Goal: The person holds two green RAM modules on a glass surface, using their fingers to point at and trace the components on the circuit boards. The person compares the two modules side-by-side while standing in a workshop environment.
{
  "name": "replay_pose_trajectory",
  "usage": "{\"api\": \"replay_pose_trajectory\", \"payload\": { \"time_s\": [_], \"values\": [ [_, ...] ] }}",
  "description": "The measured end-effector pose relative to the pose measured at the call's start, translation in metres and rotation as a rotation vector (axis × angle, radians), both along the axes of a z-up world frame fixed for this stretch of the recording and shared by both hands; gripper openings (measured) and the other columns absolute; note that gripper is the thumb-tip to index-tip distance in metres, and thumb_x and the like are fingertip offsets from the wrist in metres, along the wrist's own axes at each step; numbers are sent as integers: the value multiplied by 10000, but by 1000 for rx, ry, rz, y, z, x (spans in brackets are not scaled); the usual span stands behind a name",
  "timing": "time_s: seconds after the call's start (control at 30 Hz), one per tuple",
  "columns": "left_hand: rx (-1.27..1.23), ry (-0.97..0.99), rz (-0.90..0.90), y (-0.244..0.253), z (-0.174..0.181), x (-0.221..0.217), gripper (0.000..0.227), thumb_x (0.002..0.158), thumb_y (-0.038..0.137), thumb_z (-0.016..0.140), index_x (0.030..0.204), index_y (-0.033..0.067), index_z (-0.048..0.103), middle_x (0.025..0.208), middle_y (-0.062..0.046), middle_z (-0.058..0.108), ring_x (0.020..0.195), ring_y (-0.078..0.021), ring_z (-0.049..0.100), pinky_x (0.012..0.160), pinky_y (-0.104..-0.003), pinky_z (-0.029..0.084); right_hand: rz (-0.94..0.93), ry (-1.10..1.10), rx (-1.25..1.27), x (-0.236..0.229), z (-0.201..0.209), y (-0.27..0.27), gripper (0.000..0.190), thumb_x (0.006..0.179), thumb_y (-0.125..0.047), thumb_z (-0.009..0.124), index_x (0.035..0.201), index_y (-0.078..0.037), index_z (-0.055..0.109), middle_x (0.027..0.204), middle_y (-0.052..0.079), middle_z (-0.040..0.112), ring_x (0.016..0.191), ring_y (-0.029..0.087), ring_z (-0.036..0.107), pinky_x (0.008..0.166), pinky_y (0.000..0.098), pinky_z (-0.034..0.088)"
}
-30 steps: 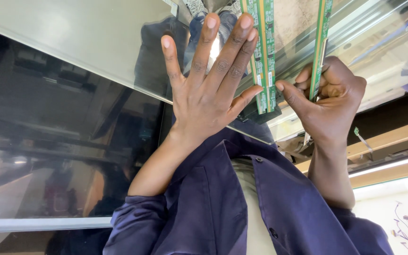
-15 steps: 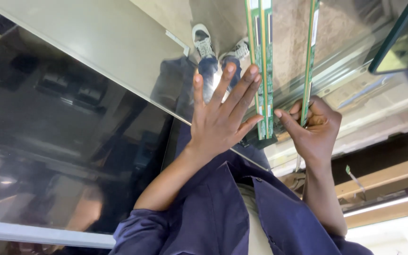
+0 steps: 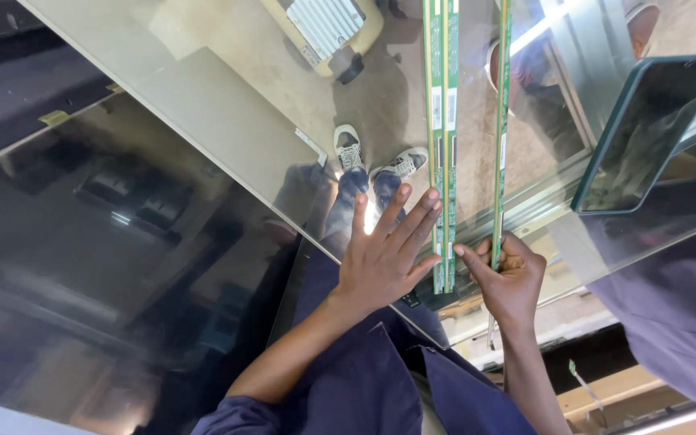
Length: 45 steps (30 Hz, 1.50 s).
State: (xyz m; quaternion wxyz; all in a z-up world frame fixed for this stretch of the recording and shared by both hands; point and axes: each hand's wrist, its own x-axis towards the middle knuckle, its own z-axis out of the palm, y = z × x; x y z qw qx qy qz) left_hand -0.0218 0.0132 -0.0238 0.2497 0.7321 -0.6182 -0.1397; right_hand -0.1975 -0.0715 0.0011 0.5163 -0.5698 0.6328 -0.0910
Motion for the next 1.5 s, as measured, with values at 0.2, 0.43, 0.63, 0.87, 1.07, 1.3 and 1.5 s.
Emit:
{"api": "replay_pose_trajectory", "payload": {
  "time_s": [0.2,0.43,0.63,0.87,1.07,1.3,1.5],
  "values": [
    [16,-14,-12,1,1,0,655,977,503,486,1512,138,382,1586,-40,336,1476,-273,278,1167,-644,43,-26,-11,28,6,5,-3,277,744,-44,867,744,20,597,453,106,559,425,88,551,452,191,415],
    [31,13,1,2,0,-2,644,980,507,477,1510,152,385,1580,-21,350,1472,-257,295,1172,-630,30,-10,-13,20,8,5,-4,269,753,-44,855,722,11,594,431,110,541,419,59,489,451,188,390],
    [49,19,-3,2,1,-2,645,986,508,474,1516,155,373,1586,-18,340,1475,-259,291,1170,-633,37,24,-12,-12,3,0,-2,282,758,-68,865,731,17,598,452,120,553,429,56,490,449,208,395],
    [29,27,4,2,-1,-2,648,980,512,487,1511,156,381,1582,-15,345,1472,-262,299,1173,-629,16,44,-13,-38,7,5,-3,283,765,-68,868,736,30,604,460,135,565,444,88,540,471,218,407],
    [35,17,6,2,-2,-3,650,975,515,490,1510,162,384,1579,-10,351,1469,-261,310,1175,-631,24,44,-21,-49,8,5,-5,283,773,-76,868,740,22,605,473,130,576,455,79,543,476,219,410],
    [38,14,-2,3,-1,-2,666,966,516,515,1512,159,381,1581,-6,345,1466,-263,319,1176,-633,16,49,-24,-60,11,8,-5,290,774,-76,867,726,20,597,474,138,576,458,68,518,481,237,415],
    [41,44,-4,3,0,-2,658,974,502,515,1513,150,376,1582,-17,345,1471,-268,305,1173,-634,3,47,-24,-68,11,8,-4,289,775,-71,869,736,25,599,480,141,579,465,82,541,491,237,420]
  ]
}}
